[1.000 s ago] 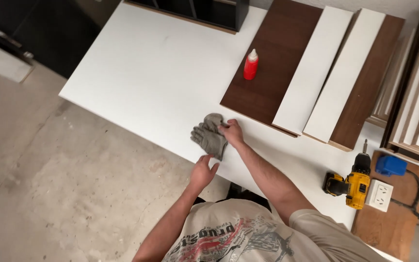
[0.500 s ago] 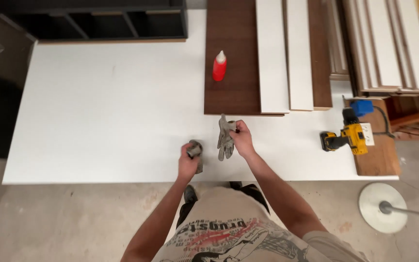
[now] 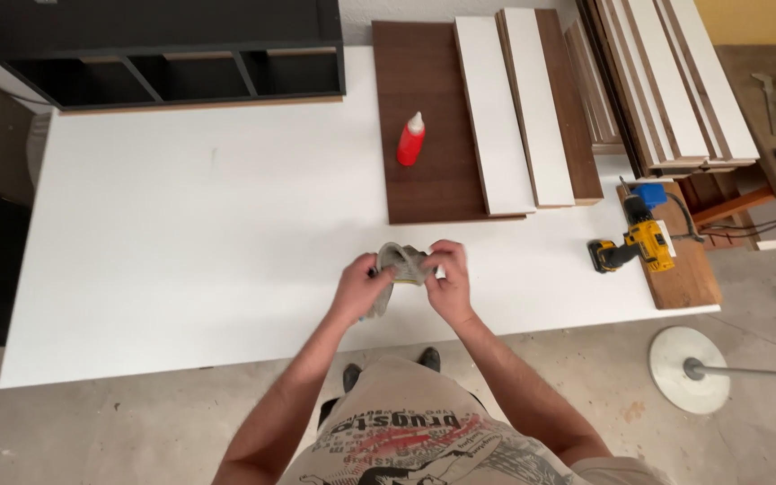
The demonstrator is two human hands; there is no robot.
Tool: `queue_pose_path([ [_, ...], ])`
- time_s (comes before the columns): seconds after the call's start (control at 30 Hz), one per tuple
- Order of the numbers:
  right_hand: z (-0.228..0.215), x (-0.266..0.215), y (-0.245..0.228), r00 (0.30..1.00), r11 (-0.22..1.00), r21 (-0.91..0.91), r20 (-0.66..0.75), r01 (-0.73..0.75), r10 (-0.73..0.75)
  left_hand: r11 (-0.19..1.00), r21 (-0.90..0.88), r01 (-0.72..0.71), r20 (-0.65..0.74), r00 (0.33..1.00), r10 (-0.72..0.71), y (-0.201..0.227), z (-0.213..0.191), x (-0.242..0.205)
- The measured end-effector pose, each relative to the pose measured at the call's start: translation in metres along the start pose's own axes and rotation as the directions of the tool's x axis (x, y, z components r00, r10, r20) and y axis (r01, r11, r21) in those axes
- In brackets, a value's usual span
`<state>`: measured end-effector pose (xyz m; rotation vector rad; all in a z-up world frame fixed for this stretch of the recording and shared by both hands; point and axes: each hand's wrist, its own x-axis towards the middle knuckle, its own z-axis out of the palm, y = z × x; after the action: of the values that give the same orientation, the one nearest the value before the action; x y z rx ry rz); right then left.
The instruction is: The person organizes wood panels on a workbench, uses a power drill to drive screws into a small wooden box, and then puts various hand tools away into a storage cabinet.
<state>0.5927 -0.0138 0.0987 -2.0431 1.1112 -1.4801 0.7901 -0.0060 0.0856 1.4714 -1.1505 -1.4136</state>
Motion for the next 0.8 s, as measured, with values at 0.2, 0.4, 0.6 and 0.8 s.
queue_pose_path([
  [0.2, 0.010, 0.002, -0.039, 0.680, 0.673, 0.306, -0.102, -0.673, 0.726, 0.848, 0.356, -0.392, -0.035, 0.902, 0.431, 0.029, 0.033, -0.034],
  [0.4, -0.016, 0.004, -0.035, 0.595, 0.382, 0.671, 0.111, -0.636, 0.796, 0.765, 0.475, -0.434, 0.046, 0.881, 0.471, 0.019, 0.054, -0.048],
  [0.6, -0.037, -0.012, -0.029, 0.801, 0.663, 0.456, 0.414, -0.594, 0.433, 0.695, 0.590, -0.412, 0.156, 0.902, 0.402, 0.026, 0.060, -0.053],
  [0.8, -0.032, -0.038, 0.008, 0.860, 0.850, 0.137, 0.033, -0.509, 0.509, 0.783, 0.540, -0.307, -0.041, 0.920, 0.389, -0.002, 0.035, -0.026],
])
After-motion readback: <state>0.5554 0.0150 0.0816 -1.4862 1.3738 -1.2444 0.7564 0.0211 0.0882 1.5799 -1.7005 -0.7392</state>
